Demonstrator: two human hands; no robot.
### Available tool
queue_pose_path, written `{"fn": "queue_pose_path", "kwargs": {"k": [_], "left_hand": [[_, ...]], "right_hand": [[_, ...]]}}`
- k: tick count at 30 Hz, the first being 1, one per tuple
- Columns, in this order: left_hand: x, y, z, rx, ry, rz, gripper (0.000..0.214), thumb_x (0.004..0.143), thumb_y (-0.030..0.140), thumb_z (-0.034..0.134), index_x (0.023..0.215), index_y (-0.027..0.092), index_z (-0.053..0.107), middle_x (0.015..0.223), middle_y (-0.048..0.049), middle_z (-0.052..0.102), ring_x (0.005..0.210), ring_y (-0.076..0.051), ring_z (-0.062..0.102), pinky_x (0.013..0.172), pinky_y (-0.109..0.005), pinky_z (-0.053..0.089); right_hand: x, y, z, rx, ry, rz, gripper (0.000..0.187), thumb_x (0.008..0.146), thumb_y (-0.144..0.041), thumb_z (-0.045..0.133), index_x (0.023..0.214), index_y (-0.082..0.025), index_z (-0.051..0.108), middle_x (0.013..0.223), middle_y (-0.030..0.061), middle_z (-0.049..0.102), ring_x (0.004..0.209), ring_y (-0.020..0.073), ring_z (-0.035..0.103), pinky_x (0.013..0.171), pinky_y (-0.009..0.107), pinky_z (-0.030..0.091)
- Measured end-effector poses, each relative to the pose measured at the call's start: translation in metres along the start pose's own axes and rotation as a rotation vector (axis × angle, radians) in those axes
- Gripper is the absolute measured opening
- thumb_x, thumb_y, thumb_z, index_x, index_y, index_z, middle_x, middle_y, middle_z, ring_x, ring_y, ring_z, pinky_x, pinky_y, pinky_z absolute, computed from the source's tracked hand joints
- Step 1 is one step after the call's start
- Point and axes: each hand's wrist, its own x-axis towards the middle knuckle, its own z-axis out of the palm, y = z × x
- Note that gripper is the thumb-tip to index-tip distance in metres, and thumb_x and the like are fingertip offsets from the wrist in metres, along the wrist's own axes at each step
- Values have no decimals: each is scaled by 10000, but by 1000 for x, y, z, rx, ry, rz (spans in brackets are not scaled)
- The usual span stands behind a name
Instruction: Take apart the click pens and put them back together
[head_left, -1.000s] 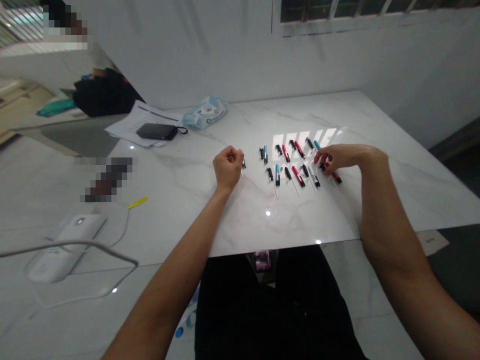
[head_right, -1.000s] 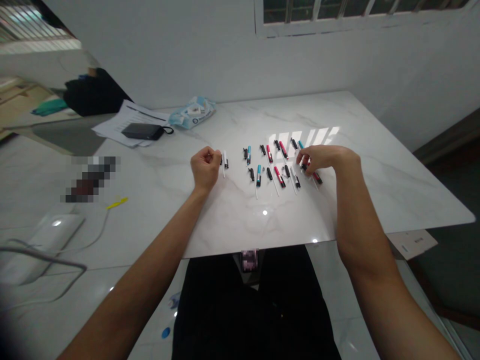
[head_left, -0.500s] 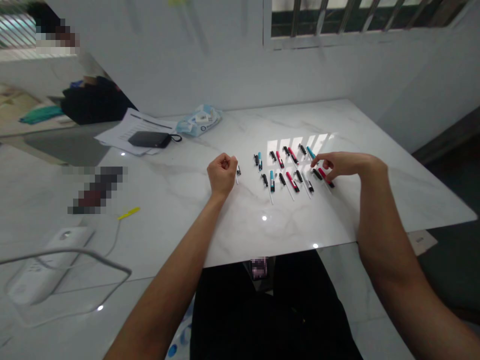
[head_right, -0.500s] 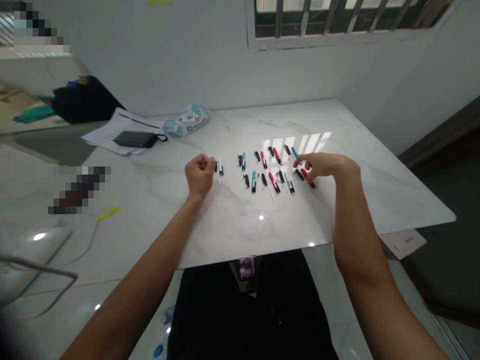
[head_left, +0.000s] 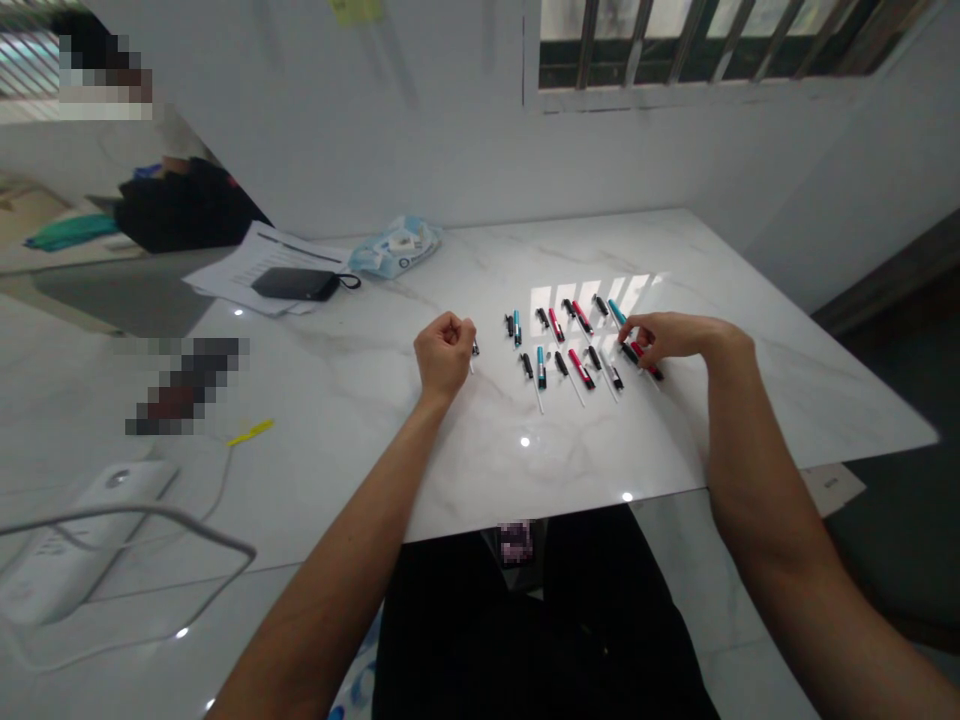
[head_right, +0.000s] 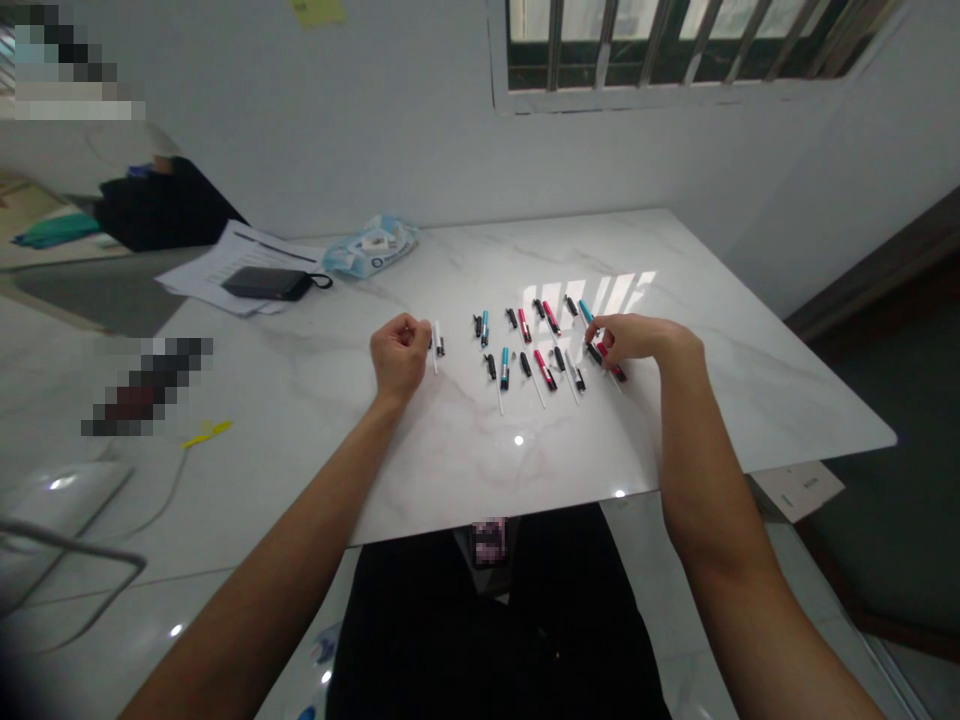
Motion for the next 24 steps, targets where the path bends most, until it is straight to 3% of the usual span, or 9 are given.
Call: {"fn": "queue_pose_path", "kwargs": {"k": [4, 6, 9, 12, 15, 18, 21, 24], "left_hand": [[0, 1, -1, -23, -7, 2, 398, 875, 279, 686, 578, 222, 429, 502, 64, 349, 493, -96, 291, 522, -270, 249], [1, 1, -1, -50, -50, -16, 419, 877, 340, 706, 581, 222, 435, 502, 65, 340, 495, -95, 279, 516, -267, 237], [0, 3, 3, -166, -239, -75, 445, 858, 491, 769, 622, 217, 510, 536, 63, 373, 510, -92, 302, 504, -258, 226], [-6, 9, 9, -299, -427, -126, 474, 777, 587, 876, 738, 209, 592, 634, 47, 485, 554, -88, 393, 506, -237, 278], [-14, 16, 15, -398, -558, -169, 499, 765, 601, 908, 872, 208, 621, 741, 34, 577, 587, -79, 474, 535, -221, 369], [-21, 18, 18, -471, -636, -212, 505, 768, 559, 925, 928, 206, 601, 838, 22, 633, 635, -78, 558, 597, -220, 456], [-23, 16, 20, -492, -645, -234, 502, 747, 509, 945, 920, 208, 582, 855, 14, 661, 664, -92, 600, 639, -237, 505], [-21, 10, 20, -450, -579, -218, 431, 759, 452, 931, 925, 209, 617, 791, 19, 655, 652, -99, 596, 633, -241, 499]], "right_hand": [[-3, 1, -4, -17, 57, 6, 587, 664, -443, 826, 1217, -267, 736, 980, 49, 757, 847, 268, 703, 771, 412, 524], [-6, -8, -6, -21, 187, 7, 573, 688, -480, 841, 1203, -258, 726, 1011, 67, 753, 847, 267, 694, 766, 417, 526], [-9, -43, -2, 77, 498, -110, 586, 765, -565, 845, 1229, -255, 664, 1053, 99, 734, 881, 277, 668, 773, 434, 520], [-7, -93, 14, 202, 631, -363, 517, 821, -540, 847, 1181, -270, 593, 1016, 77, 698, 866, 266, 622, 784, 443, 493], [-2, -136, 36, 175, 616, -540, 443, 846, -464, 827, 1131, -281, 541, 998, 58, 662, 899, 268, 616, 814, 438, 479], [5, -158, 55, 128, 569, -607, 357, 903, -417, 759, 1139, -291, 523, 1021, 61, 659, 953, 283, 622, 827, 434, 477], [8, -159, 57, 133, 513, -633, 352, 897, -372, 772, 1160, -298, 550, 1059, 61, 681, 987, 287, 633, 855, 441, 497], [5, -136, 39, 172, 490, -602, 333, 856, -327, 811, 1131, -303, 625, 1068, 46, 714, 969, 265, 651, 875, 439, 528]]}}
